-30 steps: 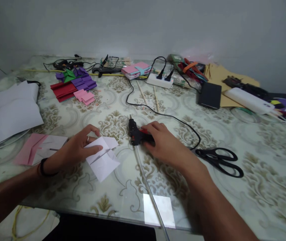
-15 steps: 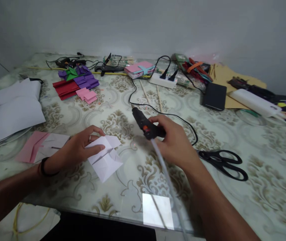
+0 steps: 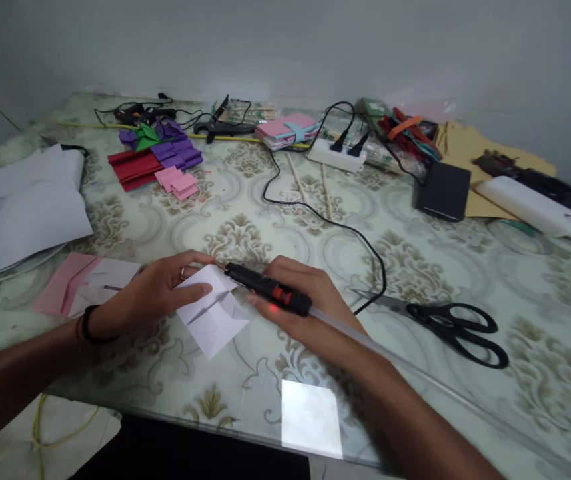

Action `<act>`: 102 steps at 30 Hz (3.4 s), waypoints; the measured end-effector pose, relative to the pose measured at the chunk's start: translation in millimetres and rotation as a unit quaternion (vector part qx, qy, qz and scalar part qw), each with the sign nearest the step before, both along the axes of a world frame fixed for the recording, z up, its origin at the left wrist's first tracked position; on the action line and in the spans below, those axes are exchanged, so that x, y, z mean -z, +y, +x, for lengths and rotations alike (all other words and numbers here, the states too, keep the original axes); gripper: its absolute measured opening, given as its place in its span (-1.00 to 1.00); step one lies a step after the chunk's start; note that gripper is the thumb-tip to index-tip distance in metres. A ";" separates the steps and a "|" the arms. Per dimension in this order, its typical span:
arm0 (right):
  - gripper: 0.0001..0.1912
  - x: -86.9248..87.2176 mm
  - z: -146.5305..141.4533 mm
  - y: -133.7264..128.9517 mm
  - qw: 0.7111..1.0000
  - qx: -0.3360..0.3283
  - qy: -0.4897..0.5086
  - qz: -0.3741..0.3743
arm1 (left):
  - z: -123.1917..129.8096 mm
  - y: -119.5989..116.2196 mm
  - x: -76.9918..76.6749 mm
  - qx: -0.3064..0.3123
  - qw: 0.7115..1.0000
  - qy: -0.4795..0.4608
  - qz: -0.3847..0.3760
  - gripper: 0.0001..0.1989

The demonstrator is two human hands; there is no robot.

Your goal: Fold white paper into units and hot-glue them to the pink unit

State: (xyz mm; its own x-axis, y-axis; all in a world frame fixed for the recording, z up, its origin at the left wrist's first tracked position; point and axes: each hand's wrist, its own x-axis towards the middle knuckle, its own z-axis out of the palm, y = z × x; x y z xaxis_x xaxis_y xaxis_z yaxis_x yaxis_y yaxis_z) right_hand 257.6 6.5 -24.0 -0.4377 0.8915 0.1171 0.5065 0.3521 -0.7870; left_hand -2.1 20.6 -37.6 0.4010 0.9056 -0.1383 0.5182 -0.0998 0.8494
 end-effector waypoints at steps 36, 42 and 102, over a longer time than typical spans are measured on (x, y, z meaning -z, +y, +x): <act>-0.64 9.9 -15.5 -6.0 1.000 0.018 0.007 -0.004 | 5.4 -5.5 -5.2 0.003 0.995 -0.042 -0.087 -0.74; -0.64 10.5 -14.4 -6.6 1.000 0.020 0.006 -0.009 | 5.4 -6.2 -5.7 0.002 0.995 -0.048 -0.091 -0.75; -0.62 -0.4 -2.4 -2.3 0.993 0.116 -0.020 -0.009 | -1.7 0.7 -4.8 -0.034 0.992 -0.095 -0.082 -0.72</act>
